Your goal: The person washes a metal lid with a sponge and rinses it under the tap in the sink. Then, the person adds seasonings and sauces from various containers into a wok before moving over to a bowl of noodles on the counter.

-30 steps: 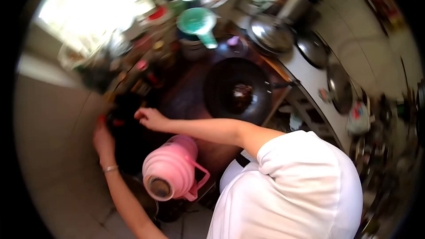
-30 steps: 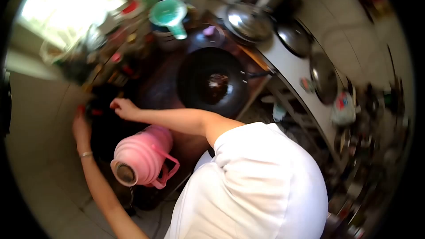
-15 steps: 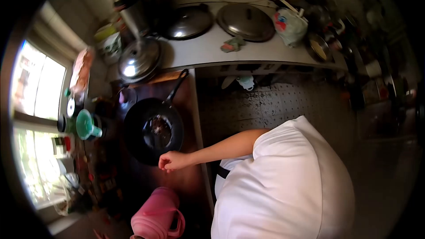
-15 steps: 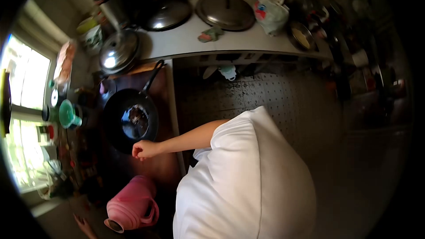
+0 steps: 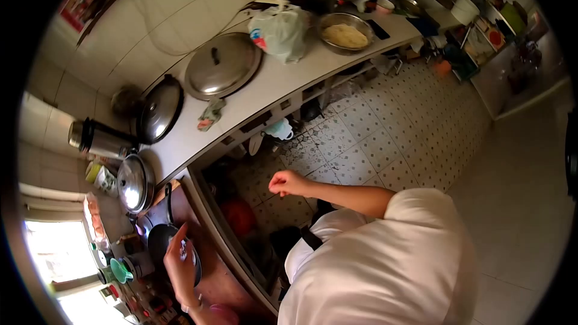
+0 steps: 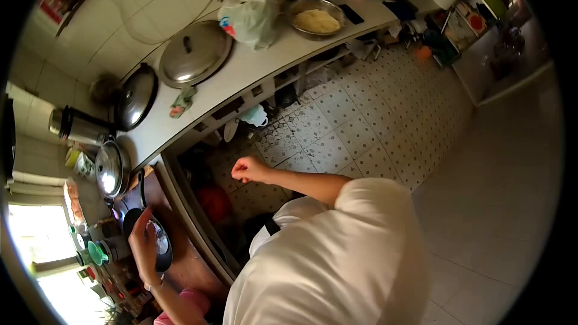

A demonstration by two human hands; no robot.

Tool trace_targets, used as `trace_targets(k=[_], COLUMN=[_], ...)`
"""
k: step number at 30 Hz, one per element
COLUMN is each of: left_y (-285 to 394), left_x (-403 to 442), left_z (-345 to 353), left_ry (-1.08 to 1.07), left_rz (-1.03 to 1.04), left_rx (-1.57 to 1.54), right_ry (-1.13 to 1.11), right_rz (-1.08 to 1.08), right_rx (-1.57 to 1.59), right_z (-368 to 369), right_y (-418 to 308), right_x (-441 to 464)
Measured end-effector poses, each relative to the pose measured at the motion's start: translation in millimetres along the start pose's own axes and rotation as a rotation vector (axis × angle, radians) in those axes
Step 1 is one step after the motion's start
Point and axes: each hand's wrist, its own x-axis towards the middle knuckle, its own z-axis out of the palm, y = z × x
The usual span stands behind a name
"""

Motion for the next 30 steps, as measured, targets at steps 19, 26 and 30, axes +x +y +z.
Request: trace_targets(k=[19, 26, 30], left_y=[237, 250, 247], left_x=[540, 631, 642], left_z=[480, 604, 626], left_ry=[-0.057, -0.245, -0.218], left_rz=[0.586, -0.127, -0.095], left_rx=[-0.149, -0.801, -0.8], right_ry=[1.044, 1.024, 0.907], right_rz=[-0.219, 0.021, -0.057], right_rx=[0.366, 0.486, 0.486], right_z=[-427, -560, -581], right_y=[-131, -160, -155], right_x=[-51, 64, 31])
